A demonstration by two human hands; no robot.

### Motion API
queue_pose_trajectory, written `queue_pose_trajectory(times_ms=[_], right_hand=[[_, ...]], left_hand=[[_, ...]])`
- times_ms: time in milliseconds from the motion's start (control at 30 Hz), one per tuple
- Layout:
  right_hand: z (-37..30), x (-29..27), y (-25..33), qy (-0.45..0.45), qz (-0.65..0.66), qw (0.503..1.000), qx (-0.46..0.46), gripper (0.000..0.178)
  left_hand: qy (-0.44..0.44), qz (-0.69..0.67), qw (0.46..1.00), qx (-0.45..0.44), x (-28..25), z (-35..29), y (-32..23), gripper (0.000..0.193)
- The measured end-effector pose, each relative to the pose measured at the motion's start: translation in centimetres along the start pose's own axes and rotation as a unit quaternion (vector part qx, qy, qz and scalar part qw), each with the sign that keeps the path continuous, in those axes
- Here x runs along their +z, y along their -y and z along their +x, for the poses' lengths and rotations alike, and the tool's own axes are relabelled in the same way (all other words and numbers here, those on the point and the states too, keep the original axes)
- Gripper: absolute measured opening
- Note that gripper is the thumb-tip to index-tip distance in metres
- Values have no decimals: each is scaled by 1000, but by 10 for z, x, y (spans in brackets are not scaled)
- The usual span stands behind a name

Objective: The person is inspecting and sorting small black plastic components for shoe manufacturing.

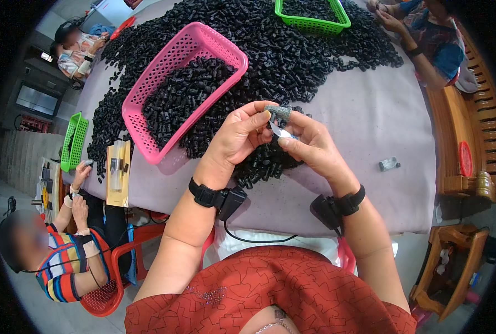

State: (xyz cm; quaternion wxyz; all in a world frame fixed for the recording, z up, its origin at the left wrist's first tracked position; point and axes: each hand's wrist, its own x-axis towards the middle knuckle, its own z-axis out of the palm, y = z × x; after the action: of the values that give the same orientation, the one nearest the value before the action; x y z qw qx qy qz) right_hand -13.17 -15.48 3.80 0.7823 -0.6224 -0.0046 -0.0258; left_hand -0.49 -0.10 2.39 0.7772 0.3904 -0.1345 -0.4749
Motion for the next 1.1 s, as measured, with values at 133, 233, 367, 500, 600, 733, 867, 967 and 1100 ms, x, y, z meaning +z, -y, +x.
queue_pose_trajectory(times_ms=[133,233,367,500,600,733,867,967,1100], right_hand=[[0,0,0,0,4,1000,3,49],[1,-1,-2,2,8,1000,4,48],[0,0,1,6,25,1000,13,48],[0,0,0,-4,1,1000,6,44],[0,-1,-3,-12,-11,1000,10,41],[2,-6,-7,-28,-12,999,21,41],[2,-5,-7,-27,3,1000,16,41],[1,-2,-2,-15,-15,1000,15,40],[1,-5,-6,-31,-17,999,9,39]], left_hand=[[2,0,1000,3,0,0,0,25],[8,8,1000,4,-3,0,1,27],[12,25,1000,10,-3,0,0,29],[-20,18,1000,10,1,0,0,23],[-14,23,1000,7,0,-1,0,22],[-33,43,999,7,1,-1,0,22],[-29,39,999,12,1,0,1,22],[-26,43,999,19,0,0,-1,22],[-15,49,999,15,-1,1,0,22]])
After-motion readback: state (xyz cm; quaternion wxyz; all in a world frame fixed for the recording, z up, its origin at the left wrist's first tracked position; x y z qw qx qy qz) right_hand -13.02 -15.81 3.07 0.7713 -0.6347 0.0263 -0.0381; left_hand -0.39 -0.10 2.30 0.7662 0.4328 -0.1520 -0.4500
